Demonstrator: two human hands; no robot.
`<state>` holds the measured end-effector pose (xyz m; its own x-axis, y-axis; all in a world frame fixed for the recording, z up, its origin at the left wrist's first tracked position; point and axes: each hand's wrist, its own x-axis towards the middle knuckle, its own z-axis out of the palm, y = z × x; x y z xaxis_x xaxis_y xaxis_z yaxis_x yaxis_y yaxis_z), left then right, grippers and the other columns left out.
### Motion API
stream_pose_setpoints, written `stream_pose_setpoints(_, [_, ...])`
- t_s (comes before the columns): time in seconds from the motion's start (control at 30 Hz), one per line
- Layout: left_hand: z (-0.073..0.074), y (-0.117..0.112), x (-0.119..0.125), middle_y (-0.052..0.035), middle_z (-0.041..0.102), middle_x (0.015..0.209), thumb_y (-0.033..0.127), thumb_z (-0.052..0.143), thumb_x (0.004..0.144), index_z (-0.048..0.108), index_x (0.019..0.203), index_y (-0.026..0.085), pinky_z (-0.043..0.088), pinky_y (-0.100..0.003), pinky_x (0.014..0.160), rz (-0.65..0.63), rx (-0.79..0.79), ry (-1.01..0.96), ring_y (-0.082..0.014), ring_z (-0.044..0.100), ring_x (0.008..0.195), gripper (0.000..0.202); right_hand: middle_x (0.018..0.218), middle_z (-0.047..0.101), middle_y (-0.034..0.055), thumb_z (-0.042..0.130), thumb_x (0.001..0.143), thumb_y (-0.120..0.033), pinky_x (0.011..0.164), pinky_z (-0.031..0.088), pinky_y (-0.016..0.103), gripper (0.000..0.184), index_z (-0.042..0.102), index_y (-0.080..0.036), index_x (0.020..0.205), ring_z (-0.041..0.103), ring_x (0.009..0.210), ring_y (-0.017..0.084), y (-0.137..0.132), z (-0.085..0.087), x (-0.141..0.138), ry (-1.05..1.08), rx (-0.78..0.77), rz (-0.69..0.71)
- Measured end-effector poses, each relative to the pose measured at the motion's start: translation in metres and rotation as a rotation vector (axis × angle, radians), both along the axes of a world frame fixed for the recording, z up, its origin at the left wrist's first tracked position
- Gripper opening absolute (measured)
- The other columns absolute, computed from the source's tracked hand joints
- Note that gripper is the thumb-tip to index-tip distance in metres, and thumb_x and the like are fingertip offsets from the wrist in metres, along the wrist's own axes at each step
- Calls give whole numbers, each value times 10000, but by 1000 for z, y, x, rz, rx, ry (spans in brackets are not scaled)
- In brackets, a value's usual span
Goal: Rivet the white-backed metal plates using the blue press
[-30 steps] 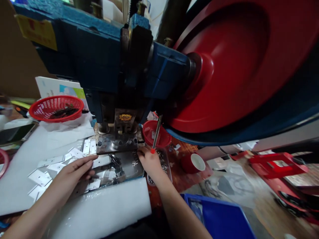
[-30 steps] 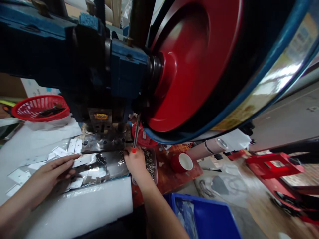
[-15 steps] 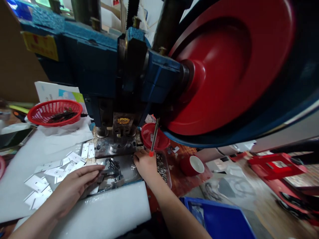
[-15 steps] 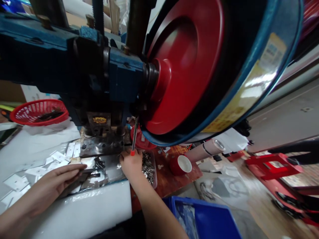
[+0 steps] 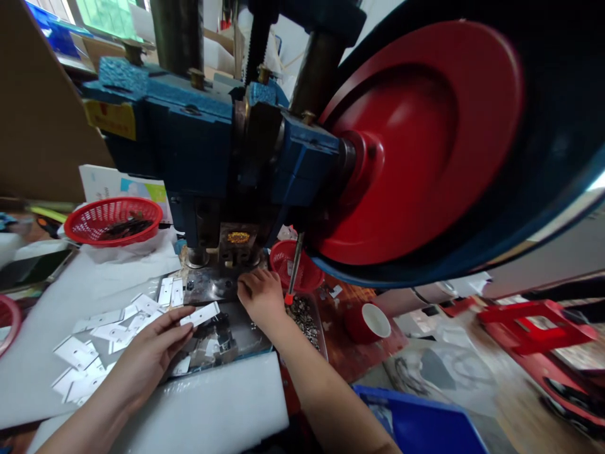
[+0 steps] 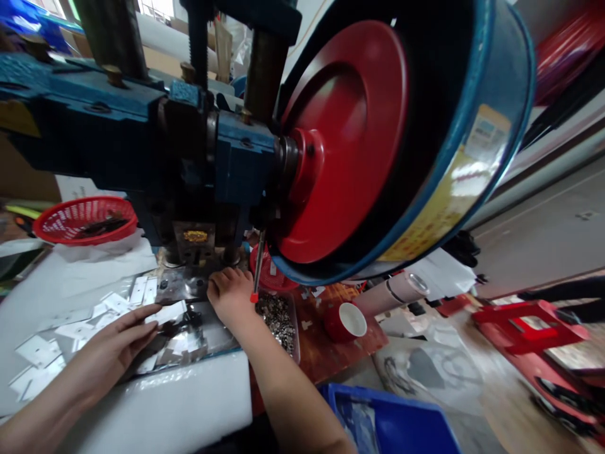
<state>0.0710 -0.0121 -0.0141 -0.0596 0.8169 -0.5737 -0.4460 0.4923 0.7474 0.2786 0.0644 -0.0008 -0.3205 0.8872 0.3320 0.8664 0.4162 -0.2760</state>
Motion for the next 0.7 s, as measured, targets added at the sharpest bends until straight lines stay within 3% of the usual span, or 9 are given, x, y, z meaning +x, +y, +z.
stream_pose_setpoints(0.13, [0,1,-1,-20,707,969,182,777,635,675,1019,216,540,-138,760,-15,47,-20,-111,668,824,399,848,638,32,537,872,-260,758,331,347,172,675,-274,973,539,843,204,16,10,-13,-133,16,98])
stream_pose_setpoints(0.3, [7,2,0,-38,703,996,158,729,656,686,983,192,545,-162,761,29,57,-45,-108,666,790,332,898,630,43,537,865,-224,776,355,379,254,665,-321,1062,531,882,231,17,14,-7,-176,-11,129])
stream_pose_setpoints(0.5, [11,4,7,-33,691,1013,186,712,646,661,1036,203,536,-208,773,-16,85,-22,-131,661,833,394,1061,648,57,504,886,-199,892,406,334,281,636,-220,1133,556,983,198,-2,14,-7,202,-85,133])
stream_pose_setpoints(0.63, [14,3,12,-19,687,994,212,717,643,632,1051,219,521,-220,747,-31,124,-14,-129,653,817,417,991,681,19,571,864,-243,861,445,281,234,639,-236,1088,595,939,162,-23,13,-16,363,-249,260])
stream_pose_setpoints(0.7, [16,2,15,-21,694,974,232,721,640,622,1051,218,513,-233,742,-40,152,10,-144,651,836,423,933,685,16,560,860,-213,847,447,281,170,664,-239,993,597,905,158,-32,10,-17,350,-224,286])
